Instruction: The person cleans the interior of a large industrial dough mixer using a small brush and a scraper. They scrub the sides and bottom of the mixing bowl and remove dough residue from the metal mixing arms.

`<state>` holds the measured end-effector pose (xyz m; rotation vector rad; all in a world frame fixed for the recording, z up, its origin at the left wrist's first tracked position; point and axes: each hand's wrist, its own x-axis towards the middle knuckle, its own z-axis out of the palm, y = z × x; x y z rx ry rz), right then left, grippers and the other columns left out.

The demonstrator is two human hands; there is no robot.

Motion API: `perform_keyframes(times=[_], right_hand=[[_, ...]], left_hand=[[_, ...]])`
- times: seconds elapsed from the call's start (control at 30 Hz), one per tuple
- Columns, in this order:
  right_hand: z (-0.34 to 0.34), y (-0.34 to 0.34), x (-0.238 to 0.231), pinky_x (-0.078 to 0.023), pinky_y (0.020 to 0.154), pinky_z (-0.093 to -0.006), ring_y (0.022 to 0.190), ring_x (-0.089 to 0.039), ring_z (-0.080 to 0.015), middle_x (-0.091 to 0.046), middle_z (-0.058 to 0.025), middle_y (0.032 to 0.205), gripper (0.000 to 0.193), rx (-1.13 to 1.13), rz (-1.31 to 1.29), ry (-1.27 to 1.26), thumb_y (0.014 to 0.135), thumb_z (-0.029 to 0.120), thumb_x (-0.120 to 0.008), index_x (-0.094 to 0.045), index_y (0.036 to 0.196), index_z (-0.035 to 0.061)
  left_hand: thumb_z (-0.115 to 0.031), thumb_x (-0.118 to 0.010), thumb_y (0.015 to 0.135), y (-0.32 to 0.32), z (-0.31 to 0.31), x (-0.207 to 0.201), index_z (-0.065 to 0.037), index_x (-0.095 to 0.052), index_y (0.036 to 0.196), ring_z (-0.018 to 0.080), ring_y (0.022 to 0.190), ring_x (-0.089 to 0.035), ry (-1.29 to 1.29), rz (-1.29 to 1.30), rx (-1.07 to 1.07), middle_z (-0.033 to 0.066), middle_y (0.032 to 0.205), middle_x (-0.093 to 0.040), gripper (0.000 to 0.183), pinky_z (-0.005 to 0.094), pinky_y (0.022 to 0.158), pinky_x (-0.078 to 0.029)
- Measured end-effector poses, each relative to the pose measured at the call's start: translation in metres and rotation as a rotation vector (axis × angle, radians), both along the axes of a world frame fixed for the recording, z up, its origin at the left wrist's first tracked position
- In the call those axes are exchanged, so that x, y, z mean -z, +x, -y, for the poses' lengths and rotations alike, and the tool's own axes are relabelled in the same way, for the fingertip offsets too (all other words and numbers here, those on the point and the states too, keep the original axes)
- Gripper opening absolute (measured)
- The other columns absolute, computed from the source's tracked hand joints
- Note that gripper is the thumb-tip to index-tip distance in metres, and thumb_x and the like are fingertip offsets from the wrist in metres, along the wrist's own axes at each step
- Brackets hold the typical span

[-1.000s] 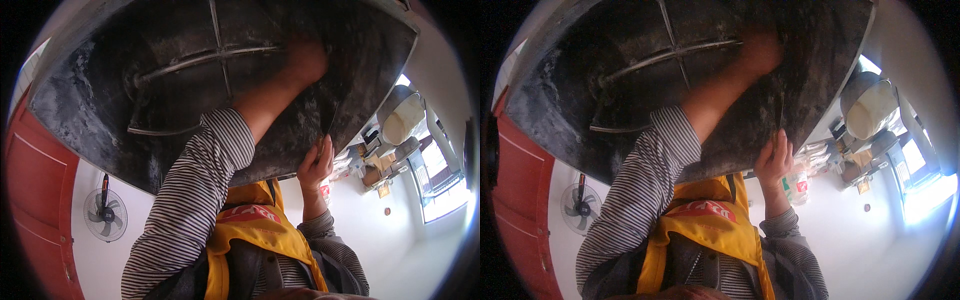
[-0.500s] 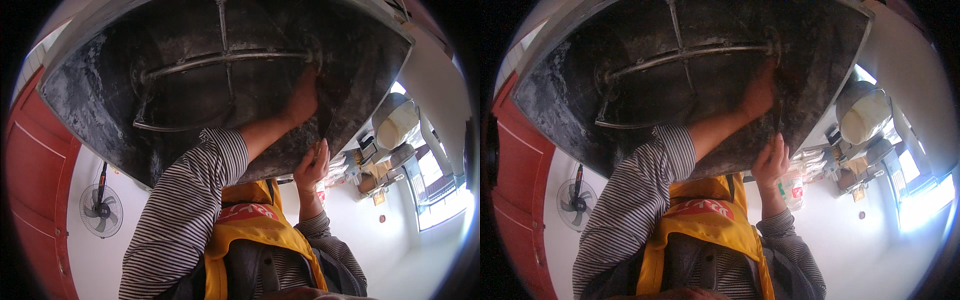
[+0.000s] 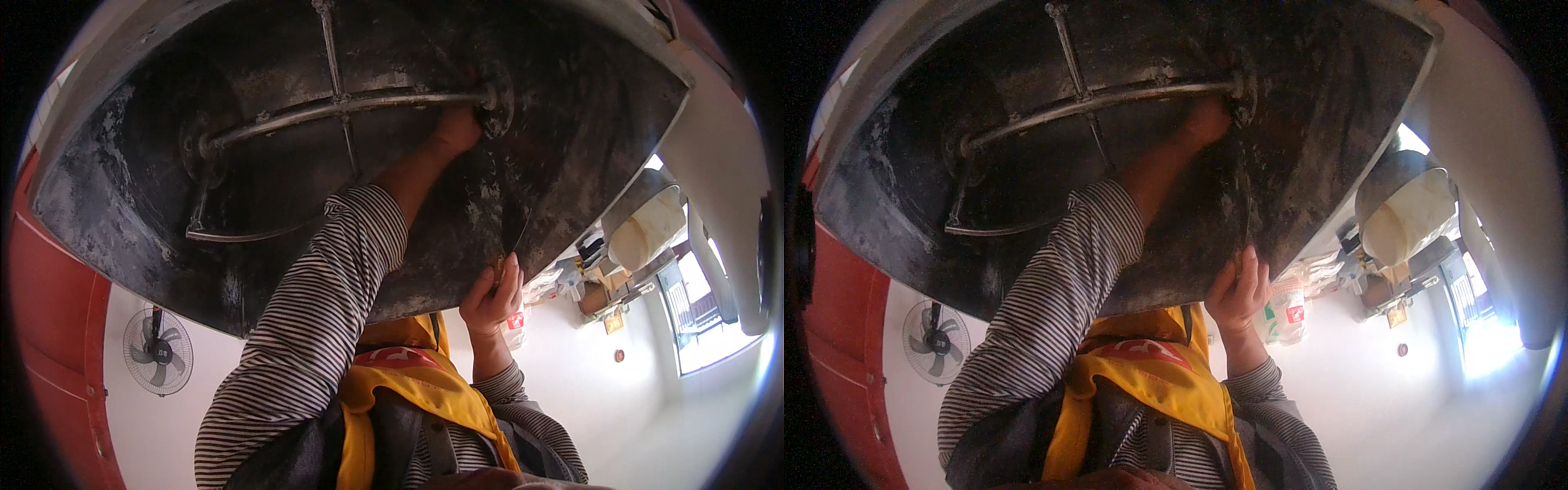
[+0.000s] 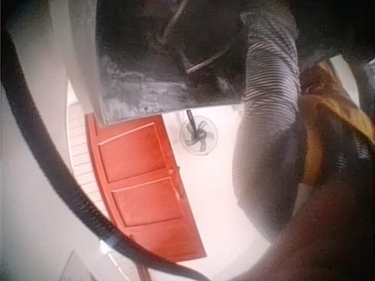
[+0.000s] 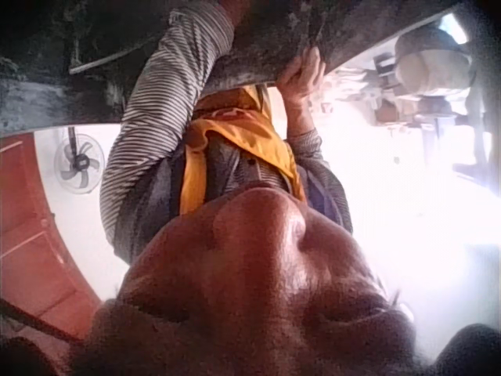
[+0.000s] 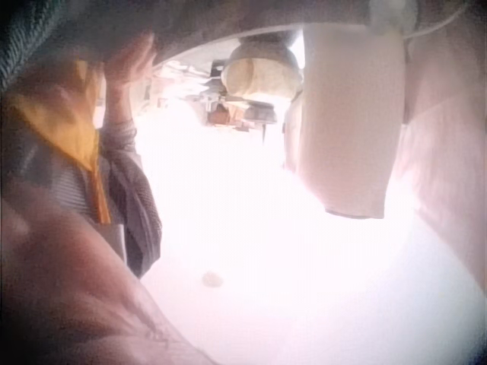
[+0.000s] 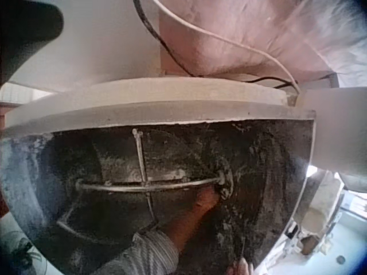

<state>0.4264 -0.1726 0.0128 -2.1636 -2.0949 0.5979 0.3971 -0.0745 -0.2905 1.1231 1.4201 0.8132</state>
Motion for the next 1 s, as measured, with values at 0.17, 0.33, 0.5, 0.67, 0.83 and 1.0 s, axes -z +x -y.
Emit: perform_keyframes(times=[0.17,0.33,0.5,0.67,0.83,1.0], right_hand=[[0.002,-0.001,0.002,-0.050,0.067,-0.0461,0.075,-0.060,-0.0427,-0.063,-0.0275,0.097,0.040,0.048,-0.032,0.004,0.092,0.002,-0.054,-0.050,0.129,-0.0116],[-0.004,0.002,0.001,-0.050,0.070,-0.0466,0.078,-0.061,-0.0441,-0.063,-0.0290,0.100,0.040,-0.019,-0.027,-0.010,0.092,0.002,-0.055,-0.050,0.129,-0.0122],[-0.001,-0.005,0.000,-0.052,0.074,-0.0456,0.084,-0.063,-0.0448,-0.063,-0.0303,0.104,0.041,0.036,-0.006,0.000,0.092,0.002,-0.054,-0.050,0.130,-0.0123],[0.003,-0.005,0.003,-0.053,0.082,-0.0432,0.093,-0.065,-0.0428,-0.064,-0.0286,0.111,0.041,0.057,0.037,0.006,0.092,0.001,-0.055,-0.052,0.132,-0.0096],[-0.009,-0.005,0.006,-0.050,0.063,-0.0448,0.076,-0.062,-0.0404,-0.066,-0.0242,0.102,0.040,-0.022,0.048,0.087,0.091,0.003,-0.057,-0.054,0.130,-0.0055],[-0.002,-0.006,0.005,-0.051,0.065,-0.0451,0.077,-0.063,-0.0405,-0.066,-0.0246,0.102,0.039,-0.013,0.064,0.100,0.091,0.004,-0.058,-0.055,0.129,-0.0055]], left_hand=[[-0.005,-0.057,0.083,-0.009,0.005,-0.041,0.003,-0.036,0.147,0.0419,0.137,-0.038,-0.277,-0.069,0.263,0.0256,0.147,-0.042,0.067,0.0460,0.117,-0.031],[-0.012,-0.057,0.085,0.022,0.003,0.037,0.001,-0.050,0.137,0.0407,0.132,-0.045,-0.223,-0.149,0.331,0.0256,0.139,-0.050,0.054,0.0458,0.115,-0.034],[-0.011,-0.059,0.085,-0.010,-0.018,-0.003,0.000,-0.054,0.134,0.0411,0.128,-0.049,0.007,-0.088,0.449,0.0262,0.137,-0.052,0.050,0.0468,0.111,-0.038],[-0.007,-0.063,0.083,-0.033,-0.015,-0.069,0.004,-0.044,0.139,0.0435,0.133,-0.042,-0.158,0.186,0.322,0.0291,0.142,-0.044,0.061,0.0461,0.112,-0.036],[-0.006,-0.066,0.080,-0.009,0.018,-0.069,0.010,-0.015,0.150,0.0480,0.141,-0.028,-0.192,-0.084,0.320,0.0325,0.154,-0.021,0.089,0.0441,0.115,-0.033],[0.000,-0.061,0.079,0.004,0.023,-0.066,0.010,-0.011,0.152,0.0491,0.143,-0.022,-0.244,-0.042,0.252,0.0315,0.156,-0.017,0.088,0.0439,0.117,-0.031]])
